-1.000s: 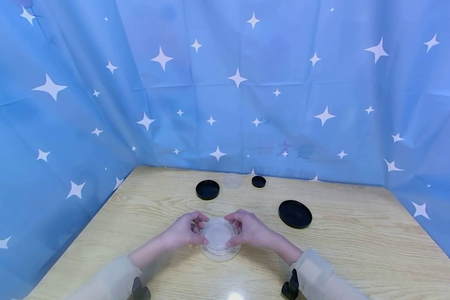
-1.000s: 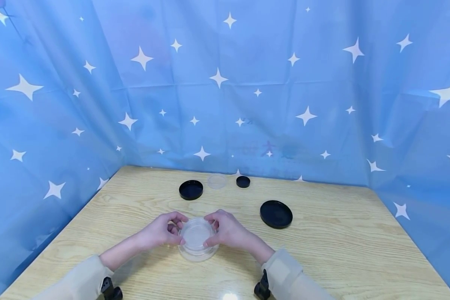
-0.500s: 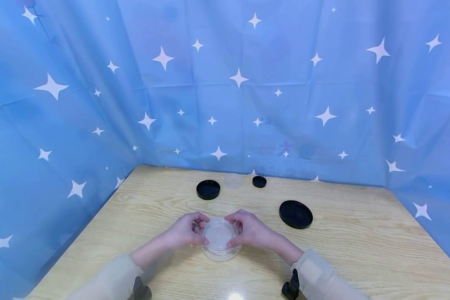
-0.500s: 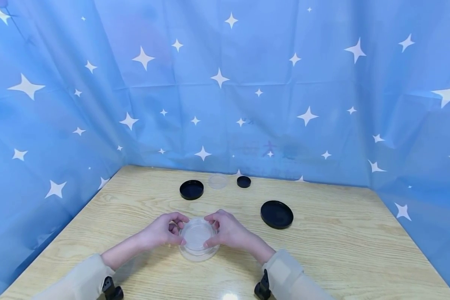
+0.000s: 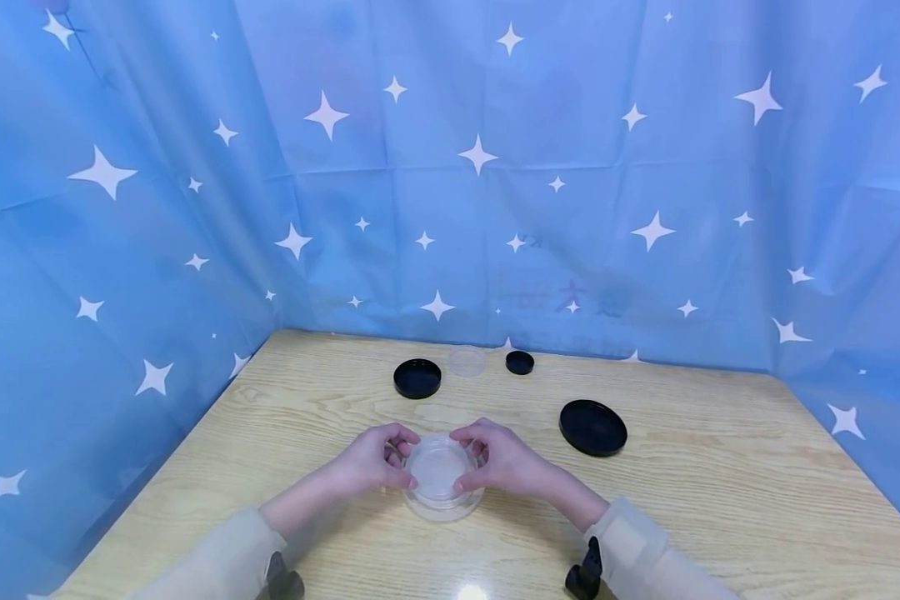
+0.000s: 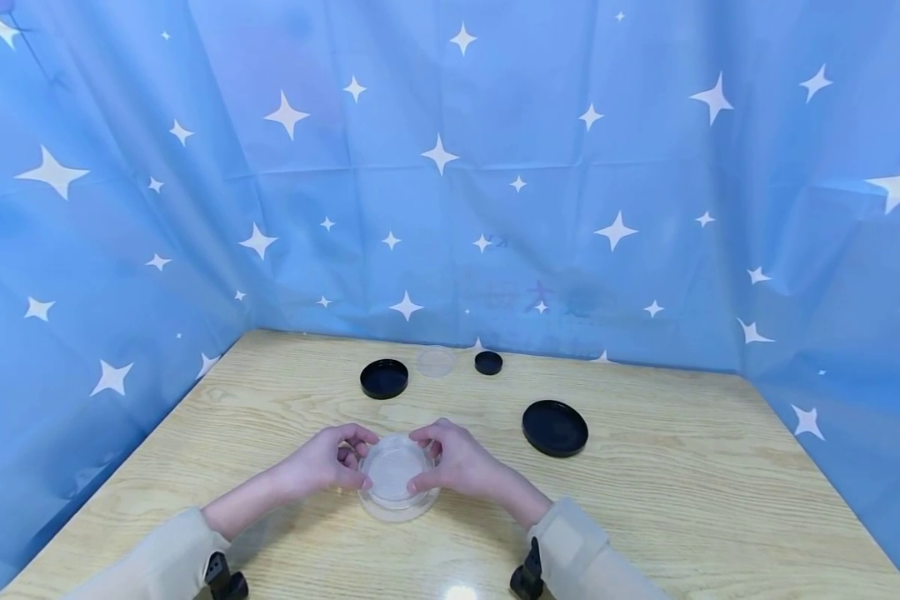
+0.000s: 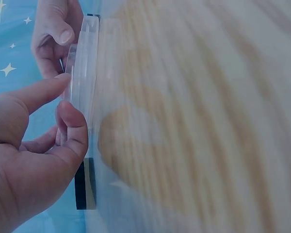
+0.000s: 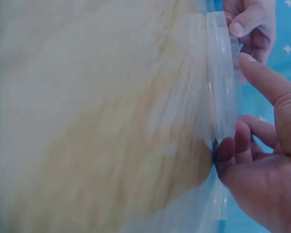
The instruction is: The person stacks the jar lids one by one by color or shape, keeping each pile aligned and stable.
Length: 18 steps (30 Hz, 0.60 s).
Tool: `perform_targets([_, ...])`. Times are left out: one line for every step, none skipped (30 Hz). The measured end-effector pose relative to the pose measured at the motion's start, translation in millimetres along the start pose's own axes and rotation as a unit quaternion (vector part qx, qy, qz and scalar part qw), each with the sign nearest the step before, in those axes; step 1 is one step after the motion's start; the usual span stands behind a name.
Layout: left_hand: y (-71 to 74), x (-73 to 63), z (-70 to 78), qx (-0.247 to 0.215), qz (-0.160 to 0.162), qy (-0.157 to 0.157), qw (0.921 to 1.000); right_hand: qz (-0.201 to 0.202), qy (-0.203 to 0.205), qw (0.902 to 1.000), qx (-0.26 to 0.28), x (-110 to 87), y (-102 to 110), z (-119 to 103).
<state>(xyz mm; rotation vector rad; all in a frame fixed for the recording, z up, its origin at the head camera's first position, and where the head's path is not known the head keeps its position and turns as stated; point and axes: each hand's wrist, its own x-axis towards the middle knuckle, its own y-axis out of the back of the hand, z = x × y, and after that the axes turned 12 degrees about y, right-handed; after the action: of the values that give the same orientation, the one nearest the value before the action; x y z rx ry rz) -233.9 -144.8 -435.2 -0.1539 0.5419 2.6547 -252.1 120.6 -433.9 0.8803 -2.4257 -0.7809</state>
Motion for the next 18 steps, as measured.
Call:
perform_targets([0.1, 0.3, -0.4, -0.003, -0.001, 0.0, 1.0, 0.004, -0.001, 1.0, 0.006, -0.5, 0.3, 0.1])
perform_targets([0.3, 0.6, -0.7, -0.006, -0.001, 0.001, 1.0, 0.008, -0.002, 0.9999, 0.013, -1.1, 0.7, 0.3])
perform_targets([0.4, 0.8, -0.9, -0.01, -0.002, 0.001, 0.9999, 0.012, -0.003, 0.9997, 0.02, -1.6, 1.2, 0.5])
perform_targets([0.7, 1.0, -1.1, -0.013, -0.002, 0.002, 0.9999, 0.015, -0.006, 0.9995, 0.026, -2.0, 1.7, 0.7])
perform_targets([1.0, 1.1, -1.0, -0.016, -0.003, 0.004, 0.9999, 0.018, -0.008, 0.9993, 0.033, -2.2, 2.2, 1.2])
perform_targets([1.3, 1.0, -0.8, -0.018, -0.004, 0.005, 0.9998, 0.02, -0.011, 0.999, 0.037, -2.3, 2.9, 1.6])
perform_targets([1.8, 0.9, -0.5, -0.019, -0.005, 0.007, 0.9998, 0.023, -0.016, 0.9986, 0.044, -2.4, 3.8, 1.6])
perform_targets([2.3, 0.5, 0.0, -0.019, -0.006, 0.007, 0.9998, 0.027, -0.02, 0.9983, 0.049, -2.3, 4.8, 2.2])
perform_targets([3.3, 0.4, 0.7, -0.018, -0.006, 0.008, 0.9998, 0.031, -0.026, 0.9978, 0.053, -2.0, 6.1, 2.6])
perform_targets([4.5, 0.1, 1.8, -0.016, -0.006, 0.01, 0.9998, 0.037, -0.031, 0.9972, 0.057, -1.8, 7.8, 2.8])
perform_targets([6.0, 0.0, 3.2, -0.015, -0.005, 0.011, 0.9998, 0.043, -0.034, 0.9967, 0.059, -1.4, 9.9, 2.8])
perform_targets([7.7, 0.2, 4.6, -0.015, -0.003, 0.012, 0.9998, 0.049, -0.035, 0.9965, 0.057, -0.8, 12.4, 3.0])
perform_targets([9.7, 1.0, 6.4, -0.016, -0.002, 0.012, 0.9998, 0.056, -0.034, 0.9963, 0.054, -0.1, 15.4, 3.3])
perform_targets([12.1, 2.5, 8.1, -0.016, -0.001, 0.012, 0.9998, 0.063, -0.032, 0.9961, 0.052, 0.8, 18.5, 3.7])
perform_targets([14.6, 4.5, 10.5, -0.017, 0.001, 0.012, 0.9998, 0.07, -0.03, 0.9959, 0.049, 1.9, 22.2, 3.6])
perform_targets([17.1, 7.3, 12.6, -0.019, 0.003, 0.011, 0.9997, 0.076, -0.028, 0.9956, 0.047, 3.5, 25.9, 3.6])
perform_targets([19.5, 10.5, 15.2, -0.022, 0.005, 0.009, 0.9997, 0.082, -0.027, 0.9953, 0.043, 5.5, 29.6, 3.9])
perform_targets([21.8, 14.1, 18.0, -0.026, 0.007, 0.006, 0.9996, 0.089, -0.028, 0.9949, 0.04, 7.8, 33.2, 4.0])
